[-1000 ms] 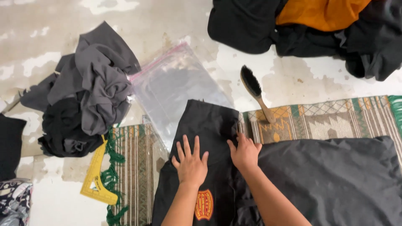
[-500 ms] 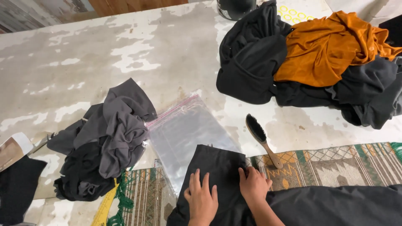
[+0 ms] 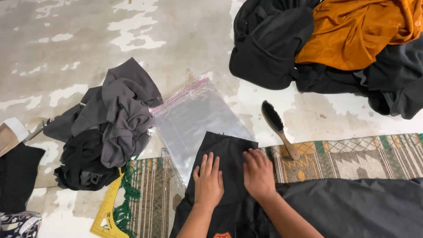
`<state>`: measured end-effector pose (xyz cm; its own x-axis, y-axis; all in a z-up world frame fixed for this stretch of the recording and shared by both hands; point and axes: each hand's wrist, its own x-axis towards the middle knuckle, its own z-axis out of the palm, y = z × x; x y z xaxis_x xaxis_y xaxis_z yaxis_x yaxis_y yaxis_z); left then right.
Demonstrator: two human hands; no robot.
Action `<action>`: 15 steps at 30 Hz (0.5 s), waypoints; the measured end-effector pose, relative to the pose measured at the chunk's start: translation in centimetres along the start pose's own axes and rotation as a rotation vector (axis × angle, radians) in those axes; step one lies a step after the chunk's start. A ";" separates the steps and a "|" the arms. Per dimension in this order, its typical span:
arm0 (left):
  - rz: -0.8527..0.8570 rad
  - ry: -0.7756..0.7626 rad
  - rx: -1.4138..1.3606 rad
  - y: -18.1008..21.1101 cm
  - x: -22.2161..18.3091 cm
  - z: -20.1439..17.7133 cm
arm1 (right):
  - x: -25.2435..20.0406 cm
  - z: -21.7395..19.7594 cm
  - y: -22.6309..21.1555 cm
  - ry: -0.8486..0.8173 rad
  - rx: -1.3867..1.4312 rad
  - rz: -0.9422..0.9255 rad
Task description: Ironing a black collared shirt on a flat surface using a hand iron and a spray bottle.
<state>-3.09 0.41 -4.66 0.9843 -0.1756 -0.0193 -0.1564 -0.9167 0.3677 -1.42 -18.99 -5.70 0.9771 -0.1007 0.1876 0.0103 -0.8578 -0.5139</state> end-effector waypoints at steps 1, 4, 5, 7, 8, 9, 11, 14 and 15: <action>0.021 0.027 0.026 0.4 -0.7 0.4 | -1.2 0.6 -0.7 -0.188 -0.070 -0.126; -0.027 -0.139 0.107 1.3 -2.4 0.4 | -4.0 2.5 -0.5 -0.154 -0.390 -0.403; -0.103 -0.320 0.163 1.5 -2.9 0.1 | -4.6 3.3 -0.2 0.086 -0.632 -0.557; -0.161 -0.315 0.150 1.5 -3.3 -0.5 | -4.7 3.5 1.4 0.107 -0.624 -0.526; -0.216 -0.307 0.138 1.5 -3.4 -0.9 | -4.8 3.6 2.2 0.132 -0.616 -0.495; -0.218 -0.305 0.138 1.8 -3.2 -1.5 | -4.8 3.6 2.2 0.133 -0.615 -0.498; -0.304 -0.356 0.101 2.2 -2.6 -2.8 | -4.8 3.7 2.3 0.149 -0.628 -0.457; -0.195 0.117 0.093 0.4 -0.5 0.3 | -4.8 4.6 2.7 0.166 -0.632 -0.436; -0.195 0.119 0.092 -0.1 1.3 0.1 | -4.5 4.0 1.8 0.167 -0.633 -0.437</action>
<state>-1.85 0.25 -4.80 0.9985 0.0466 0.0297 0.0364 -0.9590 0.2811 -4.94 -18.06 -10.79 0.8669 0.2806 0.4121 0.2141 -0.9560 0.2006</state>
